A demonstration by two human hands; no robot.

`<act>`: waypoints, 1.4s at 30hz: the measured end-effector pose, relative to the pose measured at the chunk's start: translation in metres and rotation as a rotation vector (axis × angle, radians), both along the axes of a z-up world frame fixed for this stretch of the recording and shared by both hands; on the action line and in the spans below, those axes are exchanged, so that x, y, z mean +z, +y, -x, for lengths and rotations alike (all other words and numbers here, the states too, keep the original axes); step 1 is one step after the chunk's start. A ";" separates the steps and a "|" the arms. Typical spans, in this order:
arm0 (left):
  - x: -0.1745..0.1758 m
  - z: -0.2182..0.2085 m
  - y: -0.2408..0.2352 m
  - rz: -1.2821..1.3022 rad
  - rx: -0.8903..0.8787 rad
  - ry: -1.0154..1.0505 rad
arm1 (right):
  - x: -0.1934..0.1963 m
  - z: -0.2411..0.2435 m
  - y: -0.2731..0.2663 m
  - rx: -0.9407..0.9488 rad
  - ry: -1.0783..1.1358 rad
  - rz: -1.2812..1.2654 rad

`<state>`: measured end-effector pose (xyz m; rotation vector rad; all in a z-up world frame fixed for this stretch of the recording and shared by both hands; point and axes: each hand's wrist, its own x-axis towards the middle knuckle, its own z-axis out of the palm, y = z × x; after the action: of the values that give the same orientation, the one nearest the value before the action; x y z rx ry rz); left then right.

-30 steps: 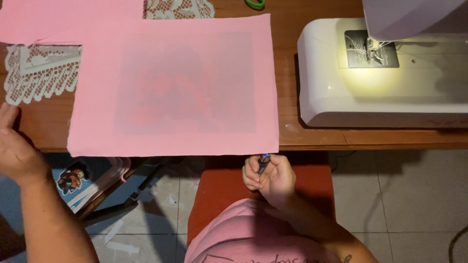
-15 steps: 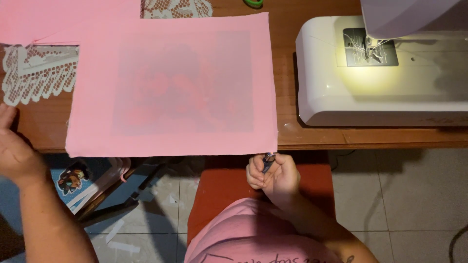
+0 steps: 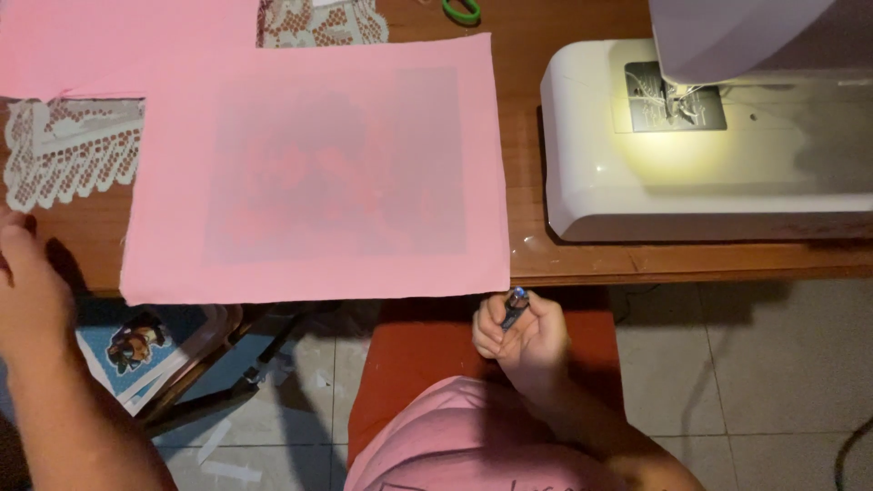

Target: Cutting out a printed design from a piece of pink fabric using scissors and a small precision tool on a wooden table.

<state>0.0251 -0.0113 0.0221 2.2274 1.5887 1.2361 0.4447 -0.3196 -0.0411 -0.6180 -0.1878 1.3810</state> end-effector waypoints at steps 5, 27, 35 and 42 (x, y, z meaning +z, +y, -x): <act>0.069 -0.126 -0.083 -0.284 -0.079 0.336 | 0.076 0.005 -0.012 -0.161 -0.846 -0.020; 0.058 -0.207 0.034 -0.173 -0.824 0.980 | 0.118 0.011 0.024 -0.084 -2.194 -0.341; 0.073 -0.253 0.036 -0.447 -0.733 0.835 | 0.103 -0.002 0.011 -0.047 -2.258 -0.092; 0.085 -0.301 -0.002 0.095 -0.718 0.775 | 0.112 -0.005 0.013 -0.303 -2.251 -0.134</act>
<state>0.3257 -0.0138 0.1072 2.9666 0.7554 0.1013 0.4496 -0.3068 0.0708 -1.7122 -1.8020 -0.2120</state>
